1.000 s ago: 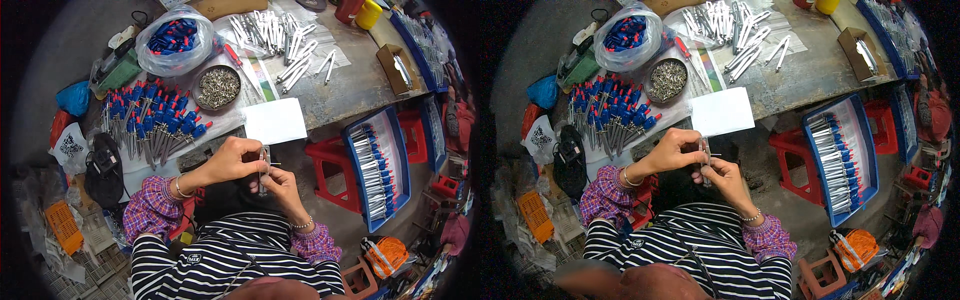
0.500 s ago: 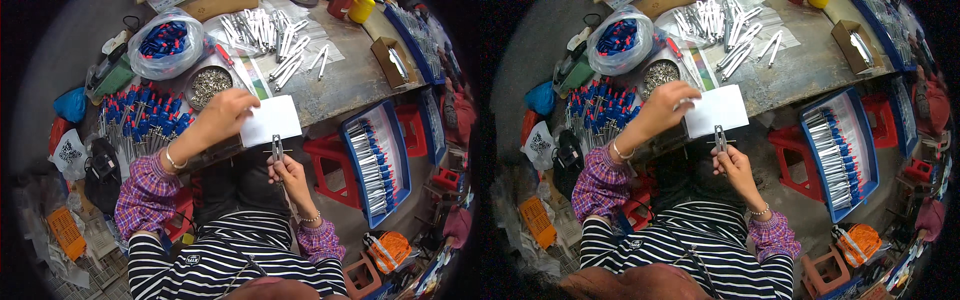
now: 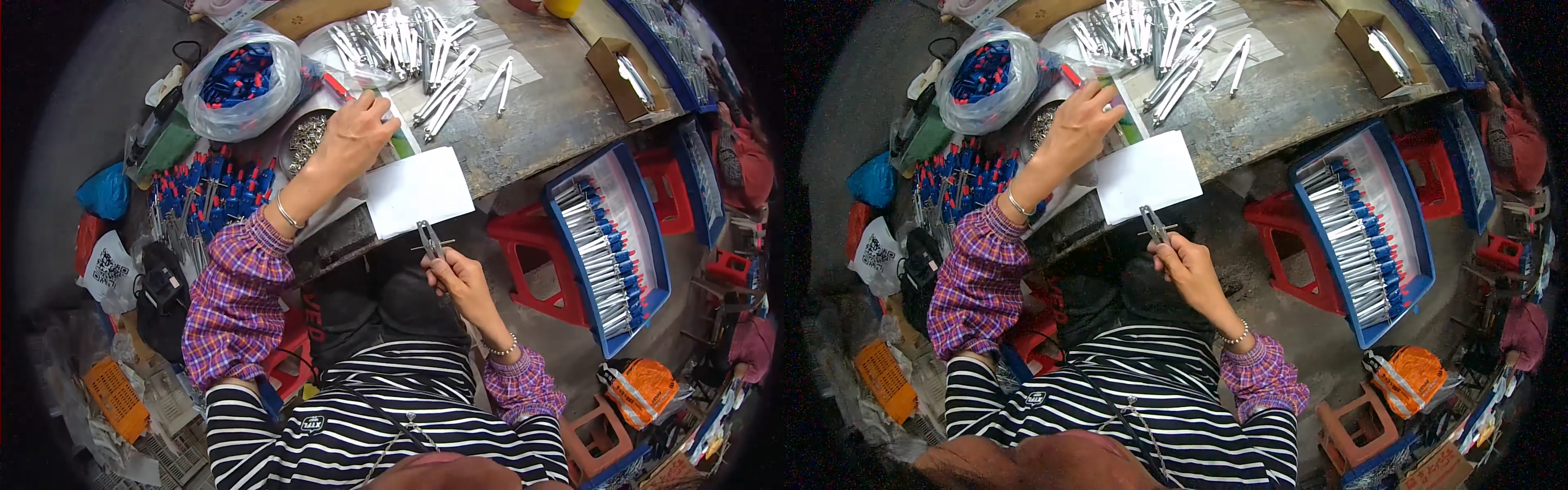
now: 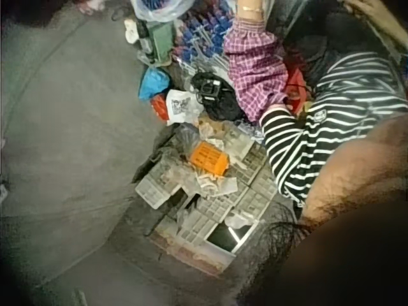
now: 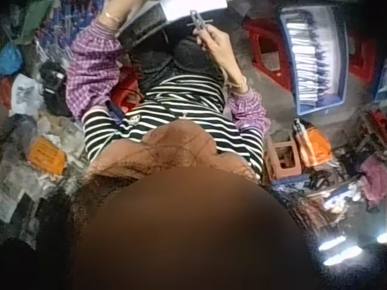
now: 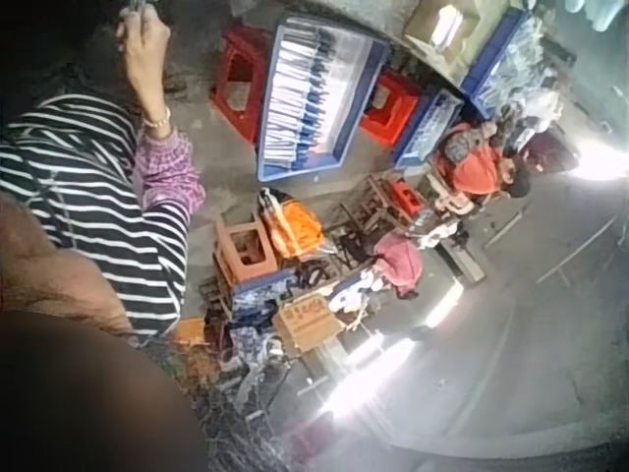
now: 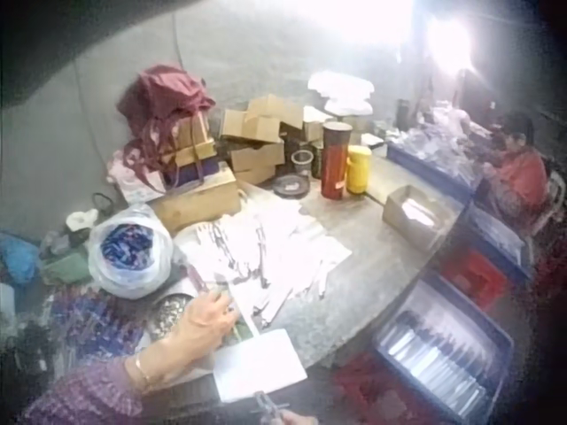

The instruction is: Assembling small hand tools by inserting metal bits into plastic handles.

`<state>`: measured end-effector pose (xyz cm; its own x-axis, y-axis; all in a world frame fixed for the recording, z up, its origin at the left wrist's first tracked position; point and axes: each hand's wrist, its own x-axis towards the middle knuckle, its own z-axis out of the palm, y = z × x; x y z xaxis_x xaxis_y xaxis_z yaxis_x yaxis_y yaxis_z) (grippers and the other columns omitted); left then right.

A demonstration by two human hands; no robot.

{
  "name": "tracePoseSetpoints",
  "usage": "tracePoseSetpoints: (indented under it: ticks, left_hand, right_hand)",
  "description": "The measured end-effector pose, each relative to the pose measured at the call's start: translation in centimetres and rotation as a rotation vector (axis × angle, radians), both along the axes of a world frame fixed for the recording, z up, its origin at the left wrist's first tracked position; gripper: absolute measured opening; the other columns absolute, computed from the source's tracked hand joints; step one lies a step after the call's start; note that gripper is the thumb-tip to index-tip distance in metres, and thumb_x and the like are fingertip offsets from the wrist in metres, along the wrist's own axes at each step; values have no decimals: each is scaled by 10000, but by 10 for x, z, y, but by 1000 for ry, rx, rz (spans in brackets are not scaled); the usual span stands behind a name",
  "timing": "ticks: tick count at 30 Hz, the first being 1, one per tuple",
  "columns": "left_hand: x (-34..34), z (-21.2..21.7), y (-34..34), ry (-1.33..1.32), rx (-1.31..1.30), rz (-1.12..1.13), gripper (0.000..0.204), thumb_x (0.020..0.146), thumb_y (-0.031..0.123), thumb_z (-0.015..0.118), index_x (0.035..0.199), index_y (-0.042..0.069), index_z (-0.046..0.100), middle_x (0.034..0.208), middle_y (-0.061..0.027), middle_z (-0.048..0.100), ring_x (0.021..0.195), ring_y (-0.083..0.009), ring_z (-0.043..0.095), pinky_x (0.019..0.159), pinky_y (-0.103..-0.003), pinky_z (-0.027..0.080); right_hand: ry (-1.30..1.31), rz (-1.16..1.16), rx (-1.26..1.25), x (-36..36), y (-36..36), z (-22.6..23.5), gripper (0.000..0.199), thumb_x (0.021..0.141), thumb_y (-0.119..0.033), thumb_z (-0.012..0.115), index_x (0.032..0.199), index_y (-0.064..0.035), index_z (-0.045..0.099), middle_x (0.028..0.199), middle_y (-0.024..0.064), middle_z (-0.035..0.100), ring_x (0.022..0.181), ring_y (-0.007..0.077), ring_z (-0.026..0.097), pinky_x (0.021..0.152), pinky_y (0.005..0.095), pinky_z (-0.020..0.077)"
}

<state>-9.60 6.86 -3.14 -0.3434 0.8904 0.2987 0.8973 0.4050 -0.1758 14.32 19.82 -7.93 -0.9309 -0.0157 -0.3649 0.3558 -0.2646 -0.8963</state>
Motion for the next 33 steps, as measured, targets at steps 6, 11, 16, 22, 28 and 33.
tracePoseSetpoints:
  ticks: [6,11,16,22,28,33]
  left_hand:
    - [-10,24,-10,33,242,-146,147,695,-28,576,819,48,601,839,-70,621,851,-241,600,689,-343,500]
    - [23,66,-20,-639,606,17,209,770,-135,513,905,15,571,872,-75,650,774,-137,629,710,-232,483]
    - [51,55,-33,-1222,820,-85,211,804,-164,455,954,-28,513,894,-70,598,855,-111,587,751,-219,467]
    - [52,40,-24,-1290,837,-153,139,835,-110,492,945,-27,514,878,-62,574,828,-110,577,757,-236,469]
    - [46,19,-25,-1390,547,-80,191,831,-34,558,1020,-35,530,995,-66,558,979,-142,557,903,-280,446]
    - [47,20,-25,-1431,490,-19,205,828,-42,561,1032,-29,539,1005,-56,560,971,-132,561,878,-267,458]
  right_hand:
    - [72,-11,262,-4,4,4,185,926,-128,500,902,17,613,616,7,536,538,59,481,490,209,372]
    - [250,-2,632,-9,6,8,136,885,-96,510,809,15,529,640,177,559,583,356,560,523,410,419]
    - [307,-17,775,-14,4,17,122,868,-91,545,808,13,520,629,195,524,574,344,535,516,395,399]
    - [287,-101,713,-15,8,21,90,863,-71,561,852,19,564,616,134,524,526,229,521,513,326,400]
    - [416,-337,754,-27,27,30,98,826,-13,567,894,57,565,1127,195,591,907,330,611,753,339,476]
    - [362,-284,732,-31,28,25,87,827,-13,568,883,54,574,1102,186,605,872,318,624,727,333,480]
